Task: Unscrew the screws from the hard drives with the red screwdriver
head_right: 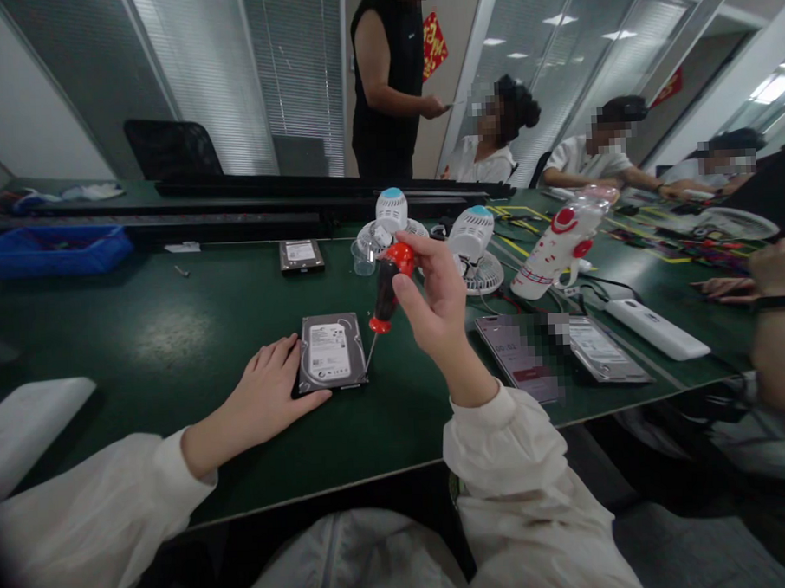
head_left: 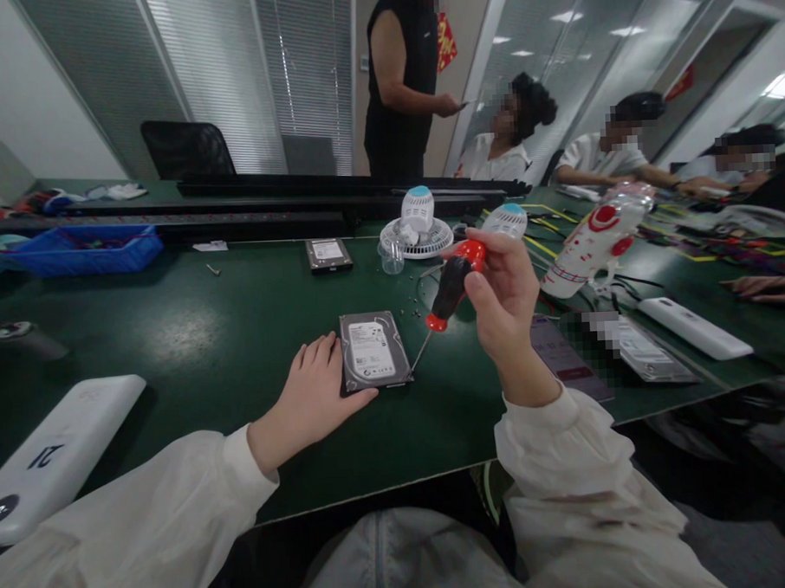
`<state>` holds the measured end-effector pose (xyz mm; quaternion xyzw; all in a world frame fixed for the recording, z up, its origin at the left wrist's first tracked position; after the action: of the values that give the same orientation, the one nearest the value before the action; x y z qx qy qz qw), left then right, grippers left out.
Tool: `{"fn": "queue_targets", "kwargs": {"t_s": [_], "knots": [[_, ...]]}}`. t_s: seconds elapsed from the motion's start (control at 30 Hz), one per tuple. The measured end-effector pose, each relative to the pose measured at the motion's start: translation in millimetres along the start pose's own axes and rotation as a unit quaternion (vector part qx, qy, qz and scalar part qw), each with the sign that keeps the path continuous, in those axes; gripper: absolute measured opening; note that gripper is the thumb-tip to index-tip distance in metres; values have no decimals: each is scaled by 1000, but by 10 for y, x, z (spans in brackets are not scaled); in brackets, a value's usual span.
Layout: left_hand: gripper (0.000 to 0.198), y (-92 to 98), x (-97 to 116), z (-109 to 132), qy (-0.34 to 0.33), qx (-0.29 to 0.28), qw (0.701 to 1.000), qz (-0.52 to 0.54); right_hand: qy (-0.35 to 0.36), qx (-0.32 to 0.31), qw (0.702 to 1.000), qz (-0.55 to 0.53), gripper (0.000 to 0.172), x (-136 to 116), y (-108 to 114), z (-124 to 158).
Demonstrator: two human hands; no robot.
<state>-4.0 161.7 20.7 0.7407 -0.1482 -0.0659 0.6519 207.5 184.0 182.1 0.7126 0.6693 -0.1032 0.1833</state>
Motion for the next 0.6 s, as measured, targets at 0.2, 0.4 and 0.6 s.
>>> {"fn": "queue_targets", "kwargs": {"t_s": [0.2,0.4,0.6], "knots": [[92,4,-10,4,-1,11,1000,6,27,48,998,35,39,-33,89,8],[93,-11,-13,6,-6,10,1000,0,-1,-15,1000,-22,38,10,-57,20],[92,-5,-11,1,-6,13,1000,-1,23,29,998,50,50,-17,41,29]]}}
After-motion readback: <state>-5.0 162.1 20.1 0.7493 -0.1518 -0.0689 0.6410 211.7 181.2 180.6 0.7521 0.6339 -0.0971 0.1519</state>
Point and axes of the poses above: each hand's wrist, its own z-axis away from the middle knuckle, its own y-axis out of the back of the hand, x = y × z, the point moved 10 cm from there along -z, towards the middle knuckle, and after that the axes turned 2 degrees about -z, right-handed, at the moved point
